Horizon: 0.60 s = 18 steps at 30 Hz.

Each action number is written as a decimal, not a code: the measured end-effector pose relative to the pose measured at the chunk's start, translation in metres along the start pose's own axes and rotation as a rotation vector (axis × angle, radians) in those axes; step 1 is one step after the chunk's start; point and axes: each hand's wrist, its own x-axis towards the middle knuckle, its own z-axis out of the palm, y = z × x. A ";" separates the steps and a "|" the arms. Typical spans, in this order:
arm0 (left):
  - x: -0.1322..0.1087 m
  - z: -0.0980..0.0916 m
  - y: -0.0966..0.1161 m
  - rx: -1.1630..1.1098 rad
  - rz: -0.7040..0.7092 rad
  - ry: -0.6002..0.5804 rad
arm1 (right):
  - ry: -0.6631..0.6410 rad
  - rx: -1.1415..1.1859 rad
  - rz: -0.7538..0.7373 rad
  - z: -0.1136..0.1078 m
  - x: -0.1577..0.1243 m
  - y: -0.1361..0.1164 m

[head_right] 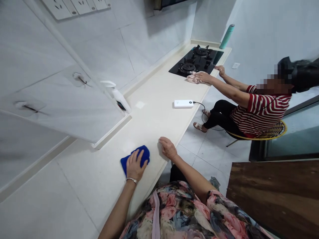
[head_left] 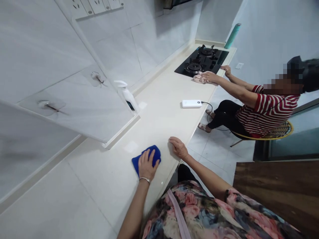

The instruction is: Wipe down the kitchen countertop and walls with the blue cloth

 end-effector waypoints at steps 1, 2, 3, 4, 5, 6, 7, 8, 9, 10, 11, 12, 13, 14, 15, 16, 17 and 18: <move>0.004 -0.002 -0.010 0.013 -0.063 0.020 | 0.000 0.013 0.003 0.000 0.001 -0.001; 0.010 -0.003 -0.017 0.026 -0.125 0.047 | 0.000 0.027 0.003 0.000 0.002 -0.002; 0.019 -0.003 -0.021 0.036 -0.180 0.076 | 0.000 0.042 0.001 0.000 0.004 -0.004; 0.030 -0.001 -0.023 0.044 -0.223 0.105 | -0.002 0.055 -0.003 -0.001 0.007 -0.006; 0.042 0.001 -0.023 0.049 -0.250 0.130 | -0.006 0.061 -0.014 -0.002 0.009 -0.009; 0.056 0.005 -0.021 0.050 -0.263 0.150 | -0.011 0.075 -0.022 -0.004 0.010 -0.012; 0.070 0.009 -0.018 0.048 -0.261 0.164 | -0.016 0.106 -0.012 -0.008 0.010 -0.015; 0.086 0.014 -0.013 0.041 -0.248 0.172 | -0.016 0.152 0.028 -0.013 0.007 -0.018; 0.103 0.019 -0.008 0.032 -0.230 0.176 | -0.009 0.210 0.099 -0.019 0.001 -0.021; 0.120 0.024 -0.003 0.018 -0.209 0.179 | 0.008 0.273 0.201 -0.028 -0.007 -0.023; 0.138 0.029 0.003 0.001 -0.188 0.181 | 0.036 0.328 0.322 -0.038 -0.017 -0.024; 0.156 0.034 0.009 -0.021 -0.167 0.183 | 0.067 0.353 0.434 -0.050 -0.030 -0.024; 0.174 0.039 0.014 -0.046 -0.145 0.184 | 0.104 0.354 0.529 -0.063 -0.044 -0.023; 0.192 0.044 0.019 -0.072 -0.124 0.184 | 0.133 0.332 0.584 -0.077 -0.059 -0.021; 0.210 0.048 0.024 -0.097 -0.101 0.183 | 0.163 0.303 0.628 -0.092 -0.074 -0.018; 0.228 0.053 0.027 -0.118 -0.077 0.181 | 0.193 0.271 0.676 -0.106 -0.089 -0.013; 0.246 0.057 0.030 -0.131 -0.054 0.179 | 0.220 0.235 0.732 -0.119 -0.103 -0.006; 0.264 0.061 0.032 -0.136 -0.035 0.180 | 0.240 0.198 0.803 -0.131 -0.116 0.000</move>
